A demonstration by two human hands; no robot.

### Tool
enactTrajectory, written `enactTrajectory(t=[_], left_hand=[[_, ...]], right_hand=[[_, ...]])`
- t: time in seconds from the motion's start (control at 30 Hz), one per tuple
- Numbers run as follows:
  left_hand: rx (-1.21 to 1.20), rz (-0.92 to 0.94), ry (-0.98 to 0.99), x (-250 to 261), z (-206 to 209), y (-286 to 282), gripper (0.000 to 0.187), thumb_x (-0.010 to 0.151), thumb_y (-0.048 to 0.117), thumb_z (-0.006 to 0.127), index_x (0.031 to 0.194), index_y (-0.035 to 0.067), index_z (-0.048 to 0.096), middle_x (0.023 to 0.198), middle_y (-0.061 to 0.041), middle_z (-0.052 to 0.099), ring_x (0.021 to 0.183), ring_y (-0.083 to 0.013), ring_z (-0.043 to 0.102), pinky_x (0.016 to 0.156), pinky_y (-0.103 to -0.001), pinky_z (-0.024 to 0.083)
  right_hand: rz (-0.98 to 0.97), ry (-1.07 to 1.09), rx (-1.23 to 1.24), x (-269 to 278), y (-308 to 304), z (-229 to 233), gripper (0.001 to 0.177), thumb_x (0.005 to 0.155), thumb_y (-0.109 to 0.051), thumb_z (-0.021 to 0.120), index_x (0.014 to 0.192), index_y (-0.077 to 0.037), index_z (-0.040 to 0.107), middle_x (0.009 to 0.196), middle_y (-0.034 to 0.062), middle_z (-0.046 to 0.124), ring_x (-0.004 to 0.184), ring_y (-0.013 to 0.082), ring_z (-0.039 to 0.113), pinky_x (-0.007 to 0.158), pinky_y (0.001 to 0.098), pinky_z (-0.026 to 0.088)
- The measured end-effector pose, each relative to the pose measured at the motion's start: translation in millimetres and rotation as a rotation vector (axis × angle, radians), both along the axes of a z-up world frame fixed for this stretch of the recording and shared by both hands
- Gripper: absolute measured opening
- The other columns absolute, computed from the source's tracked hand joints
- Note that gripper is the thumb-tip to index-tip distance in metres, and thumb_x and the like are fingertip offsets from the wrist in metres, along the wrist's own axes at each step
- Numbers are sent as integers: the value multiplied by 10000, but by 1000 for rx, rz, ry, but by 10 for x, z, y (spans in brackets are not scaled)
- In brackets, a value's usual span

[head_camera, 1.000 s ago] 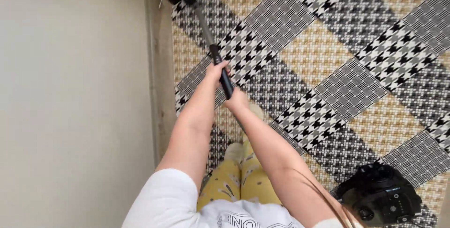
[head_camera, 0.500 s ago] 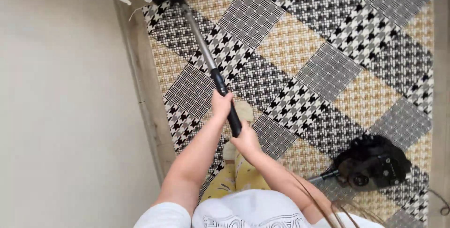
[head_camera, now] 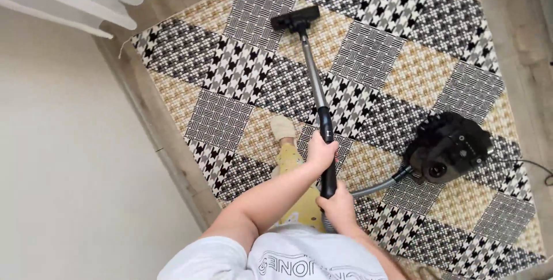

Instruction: Vacuuming the floor and rugs in various rooms using a canister vacuum cleaner.

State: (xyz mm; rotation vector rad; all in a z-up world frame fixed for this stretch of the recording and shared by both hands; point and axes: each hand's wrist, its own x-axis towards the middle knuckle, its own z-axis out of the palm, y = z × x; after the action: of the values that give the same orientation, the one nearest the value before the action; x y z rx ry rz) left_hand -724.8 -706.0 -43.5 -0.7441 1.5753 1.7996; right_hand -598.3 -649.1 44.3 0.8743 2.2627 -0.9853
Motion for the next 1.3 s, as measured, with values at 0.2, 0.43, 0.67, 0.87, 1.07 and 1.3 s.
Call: enactTrajectory(t=[0.2, 0.43, 0.67, 0.87, 1.07, 1.3], left_hand=[[-229, -283, 51, -228, -504, 31, 348, 789, 125, 711, 1058, -5, 531, 721, -148, 686, 509, -249, 683, 479, -405, 570], [-369, -497, 183, -768, -1349, -32, 358, 752, 170, 750, 1032, -8, 614, 767, -175, 708, 630, -298, 717, 624, -440, 598], [-533, -532, 250, -2291, -1382, 366, 392, 726, 218, 780, 1023, 17, 622, 801, -194, 728, 741, -342, 750, 739, -455, 599], [-539, -464, 198, -3578, -1934, 825, 292, 760, 201, 735, 964, 10, 652, 796, -194, 733, 764, -337, 774, 726, -450, 618], [-433, -341, 237, -4755, -1860, 1089, 235, 743, 166, 732, 898, 27, 623, 757, -174, 733, 682, -301, 743, 642, -427, 598], [280, 166, 6, -4724, -1971, 1688, 190, 818, 30, 660, 955, 4, 532, 663, -101, 599, 525, -231, 628, 496, -393, 576]], right_hand=[[-236, -46, -109, -245, -270, -515, 438, 667, -128, 766, 1050, -3, 593, 798, 165, 714, 705, 310, 726, 669, 430, 579], [-245, 146, -167, -742, -416, -1027, 485, 616, -87, 812, 1038, -7, 587, 773, 157, 704, 679, 312, 690, 618, 425, 537], [-152, 1, -134, -2132, 40, -1511, 431, 659, -147, 847, 968, 28, 603, 824, 183, 729, 730, 318, 736, 671, 435, 573], [-112, 89, -201, -3436, 544, -1699, 425, 663, -186, 850, 983, 3, 642, 846, 168, 752, 767, 319, 757, 684, 436, 575], [1, 80, -144, -4626, 983, -1682, 432, 679, -231, 849, 993, 1, 664, 886, 191, 759, 838, 331, 762, 748, 439, 587], [328, -13, 209, -4942, 1846, -1459, 523, 663, -169, 849, 1077, 6, 583, 956, 240, 721, 914, 412, 715, 819, 485, 573]])
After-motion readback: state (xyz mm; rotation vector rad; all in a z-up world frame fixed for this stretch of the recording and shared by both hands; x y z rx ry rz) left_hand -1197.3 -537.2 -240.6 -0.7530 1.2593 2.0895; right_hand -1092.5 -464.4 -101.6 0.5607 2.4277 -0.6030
